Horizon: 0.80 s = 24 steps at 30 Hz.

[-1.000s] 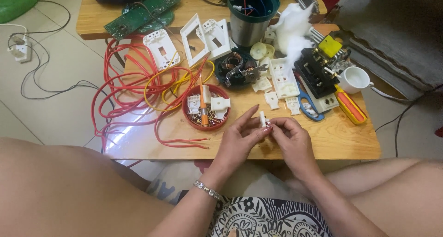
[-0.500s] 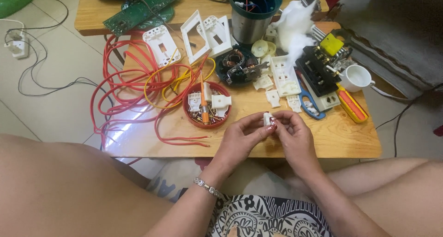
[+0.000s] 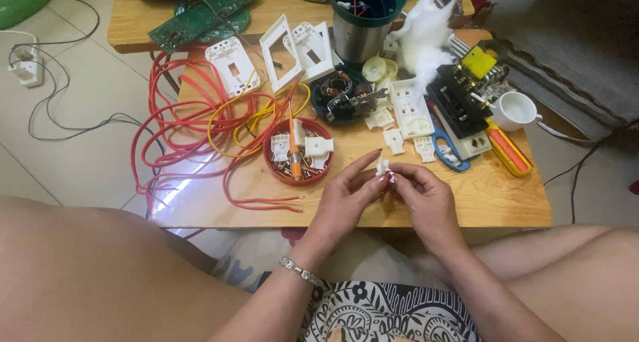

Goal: A person is sitting on the floor attempting to assemble small internal components of an electrical switch, specifically trying to fit a metal contact into a plastic housing.

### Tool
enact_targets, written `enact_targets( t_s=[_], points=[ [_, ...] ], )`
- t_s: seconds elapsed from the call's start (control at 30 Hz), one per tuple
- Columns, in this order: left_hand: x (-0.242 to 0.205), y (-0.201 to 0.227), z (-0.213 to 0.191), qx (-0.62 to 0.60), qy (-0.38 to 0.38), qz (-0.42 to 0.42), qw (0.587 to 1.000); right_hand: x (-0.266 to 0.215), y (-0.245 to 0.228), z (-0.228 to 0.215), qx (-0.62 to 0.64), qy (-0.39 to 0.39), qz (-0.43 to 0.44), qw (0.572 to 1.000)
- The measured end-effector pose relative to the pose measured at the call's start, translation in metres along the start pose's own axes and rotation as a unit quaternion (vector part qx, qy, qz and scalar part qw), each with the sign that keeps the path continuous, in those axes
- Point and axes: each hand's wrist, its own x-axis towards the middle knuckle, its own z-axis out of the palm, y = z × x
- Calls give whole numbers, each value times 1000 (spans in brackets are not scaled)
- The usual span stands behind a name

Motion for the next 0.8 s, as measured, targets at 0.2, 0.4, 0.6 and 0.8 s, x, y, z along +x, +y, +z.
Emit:
enact_targets(
  t_s=[0.2, 0.4, 0.6, 0.8],
  points=[
    [4, -8, 0, 25, 11, -1, 1000, -1, 0, 2, -14, 3, -6, 1000],
    [4, -6, 1, 76, 23, -4, 997, 2, 9, -3, -34, -22, -38, 998],
    [2, -5, 2, 76, 16, -16, 997, 0, 6, -1, 44, -7, -28, 999],
    [-1, -1, 2, 66, 8, -3, 998, 2, 6, -1, 44, 4, -29, 999]
  ],
)
